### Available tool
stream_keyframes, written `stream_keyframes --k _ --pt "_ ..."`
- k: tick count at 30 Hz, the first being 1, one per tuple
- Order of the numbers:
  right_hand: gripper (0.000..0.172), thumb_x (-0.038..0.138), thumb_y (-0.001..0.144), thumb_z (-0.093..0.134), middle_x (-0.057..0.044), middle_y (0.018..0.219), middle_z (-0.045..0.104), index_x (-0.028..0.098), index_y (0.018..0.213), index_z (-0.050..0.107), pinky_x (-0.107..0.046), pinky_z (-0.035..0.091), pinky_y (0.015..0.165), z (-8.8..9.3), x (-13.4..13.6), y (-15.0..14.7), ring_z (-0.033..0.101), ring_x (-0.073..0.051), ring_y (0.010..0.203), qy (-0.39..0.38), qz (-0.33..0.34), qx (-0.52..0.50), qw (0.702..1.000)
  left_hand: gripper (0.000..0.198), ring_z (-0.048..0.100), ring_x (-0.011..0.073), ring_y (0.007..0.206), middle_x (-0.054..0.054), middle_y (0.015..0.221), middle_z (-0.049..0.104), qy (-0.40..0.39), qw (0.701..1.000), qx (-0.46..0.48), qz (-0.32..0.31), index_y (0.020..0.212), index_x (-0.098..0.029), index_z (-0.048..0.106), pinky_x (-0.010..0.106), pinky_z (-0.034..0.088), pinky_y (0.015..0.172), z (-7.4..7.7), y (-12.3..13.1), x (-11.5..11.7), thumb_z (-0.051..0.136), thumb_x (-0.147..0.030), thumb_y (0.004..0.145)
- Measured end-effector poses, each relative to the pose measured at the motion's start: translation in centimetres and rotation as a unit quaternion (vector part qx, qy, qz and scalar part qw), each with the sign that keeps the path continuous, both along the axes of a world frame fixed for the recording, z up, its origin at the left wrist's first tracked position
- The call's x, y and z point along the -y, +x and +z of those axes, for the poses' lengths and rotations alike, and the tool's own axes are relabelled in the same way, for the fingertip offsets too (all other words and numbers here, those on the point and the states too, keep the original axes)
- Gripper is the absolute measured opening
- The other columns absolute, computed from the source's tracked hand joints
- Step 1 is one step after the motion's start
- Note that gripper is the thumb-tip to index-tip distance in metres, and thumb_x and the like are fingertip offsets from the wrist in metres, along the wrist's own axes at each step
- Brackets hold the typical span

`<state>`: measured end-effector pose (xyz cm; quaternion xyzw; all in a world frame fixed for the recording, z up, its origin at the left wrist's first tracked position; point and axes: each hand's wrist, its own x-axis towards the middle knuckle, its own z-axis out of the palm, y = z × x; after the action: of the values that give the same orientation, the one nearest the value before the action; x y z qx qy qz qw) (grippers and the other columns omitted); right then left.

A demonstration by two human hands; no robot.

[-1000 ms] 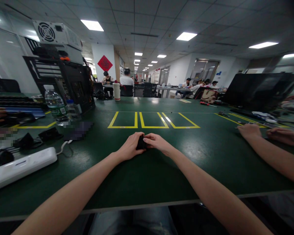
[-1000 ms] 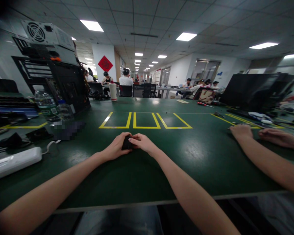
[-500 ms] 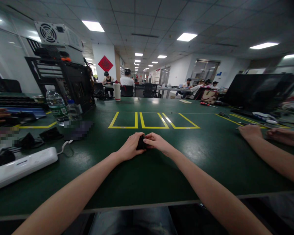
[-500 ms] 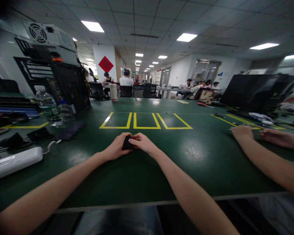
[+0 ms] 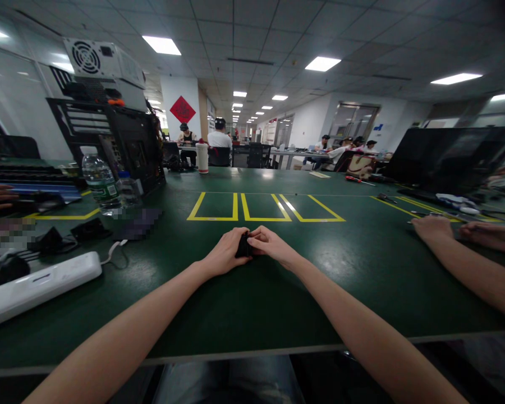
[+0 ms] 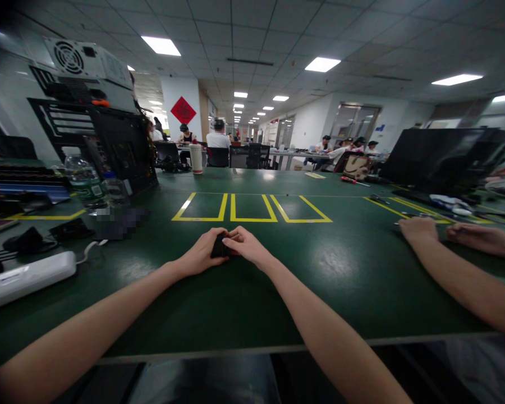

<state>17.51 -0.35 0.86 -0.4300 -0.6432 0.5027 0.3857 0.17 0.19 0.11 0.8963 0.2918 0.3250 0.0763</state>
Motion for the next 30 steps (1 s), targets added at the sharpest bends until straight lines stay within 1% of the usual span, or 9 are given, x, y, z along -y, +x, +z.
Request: stream_keyframes --k 2,5,10,16,19,22,24,28,30 --pt "0.035 0.04 0.065 0.059 -0.005 0.091 0.054 0.018 0.09 0.049 -0.036 0.047 0.076 0.08 -0.06 -0.01 0.053 -0.017 0.087 -0.018 -0.003 -0.001 1.0 0.06 0.045 0.0223 0.097 0.007 0.108 0.043 0.0 1.0 -0.001 0.001 0.115 -0.02 0.028 0.039 0.038 0.084 -0.01 -0.01 0.02 0.061 -0.025 0.065" --pt "0.033 0.038 0.067 0.058 -0.006 0.092 0.054 0.016 0.09 0.05 -0.035 0.046 0.077 0.42 0.13 0.04 0.054 -0.016 0.085 -0.03 0.012 0.008 0.999 0.06 0.045 0.0223 0.097 0.007 0.108 0.043 -0.001 1.0 -0.002 0.003 0.115 -0.02 0.028 0.039 0.038 0.084 -0.02 -0.02 0.01 0.061 -0.024 0.065" --pt "0.034 0.033 0.061 0.064 -0.002 0.086 0.055 0.019 0.087 0.048 -0.035 0.045 0.077 0.87 0.7 0.2 0.054 -0.015 0.083 0.019 0.043 0.016 0.999 0.058 0.046 0.0225 0.096 0.007 0.107 0.044 0.0 1.0 -0.002 0.005 0.114 -0.02 0.029 0.039 0.039 0.083 -0.1 0.06 -0.1 0.061 -0.026 0.066" --pt "0.029 0.041 0.068 0.056 0.0 0.078 0.054 0.019 0.083 0.047 -0.033 0.047 0.072 0.58 0.42 -0.02 0.054 -0.013 0.077 0.01 0.031 -0.003 0.999 0.059 0.046 0.0225 0.097 0.007 0.108 0.044 0.0 1.0 0.006 -0.004 0.115 -0.02 0.029 0.039 0.039 0.084 -0.04 0.06 -0.01 0.061 -0.025 0.066" --pt "0.032 0.041 0.067 0.058 -0.003 0.084 0.055 0.019 0.088 0.048 -0.033 0.047 0.074 0.37 0.13 -0.08 0.054 -0.015 0.081 -0.014 0.008 -0.001 1.0 0.059 0.046 0.0229 0.098 0.007 0.109 0.044 -0.004 1.0 0.006 0.0 0.115 -0.02 0.029 0.04 0.039 0.084 0.0 0.02 0.05 0.062 -0.025 0.065" --pt "0.034 0.04 0.068 0.057 -0.006 0.093 0.054 0.018 0.092 0.049 -0.035 0.046 0.077 0.38 0.09 0.0 0.054 -0.016 0.086 -0.039 0.009 0.008 0.999 0.06 0.046 0.0228 0.098 0.007 0.109 0.044 -0.007 1.0 0.005 0.003 0.115 -0.021 0.029 0.04 0.039 0.084 0.0 0.01 0.06 0.062 -0.025 0.065" --pt "0.032 0.037 0.068 0.057 -0.005 0.094 0.053 0.018 0.091 0.049 -0.036 0.045 0.079 0.51 0.21 0.09 0.053 -0.016 0.088 -0.02 0.025 0.018 0.999 0.059 0.046 0.0226 0.098 0.007 0.108 0.044 -0.007 1.0 0.003 0.002 0.115 -0.02 0.03 0.039 0.039 0.084 0.03 0.0 0.06 0.061 -0.025 0.065" --pt "0.033 0.028 0.061 0.065 -0.002 0.091 0.053 0.019 0.087 0.048 -0.036 0.041 0.082 0.72 0.51 0.21 0.051 -0.016 0.09 0.051 0.036 0.026 0.998 0.058 0.047 0.023 0.096 0.008 0.107 0.045 -0.008 1.0 0.002 0.0 0.114 -0.02 0.03 0.04 0.039 0.083 0.18 0.0 0.13 0.061 -0.026 0.066" --pt "0.032 0.029 0.062 0.064 -0.002 0.09 0.053 0.019 0.087 0.047 -0.036 0.042 0.08 0.7 0.56 0.19 0.051 -0.016 0.09 0.051 0.034 0.022 0.998 0.058 0.047 0.0233 0.096 0.008 0.107 0.045 -0.01 1.0 0.002 -0.002 0.115 -0.02 0.03 0.041 0.039 0.083 0.25 -0.01 0.18 0.061 -0.026 0.066"
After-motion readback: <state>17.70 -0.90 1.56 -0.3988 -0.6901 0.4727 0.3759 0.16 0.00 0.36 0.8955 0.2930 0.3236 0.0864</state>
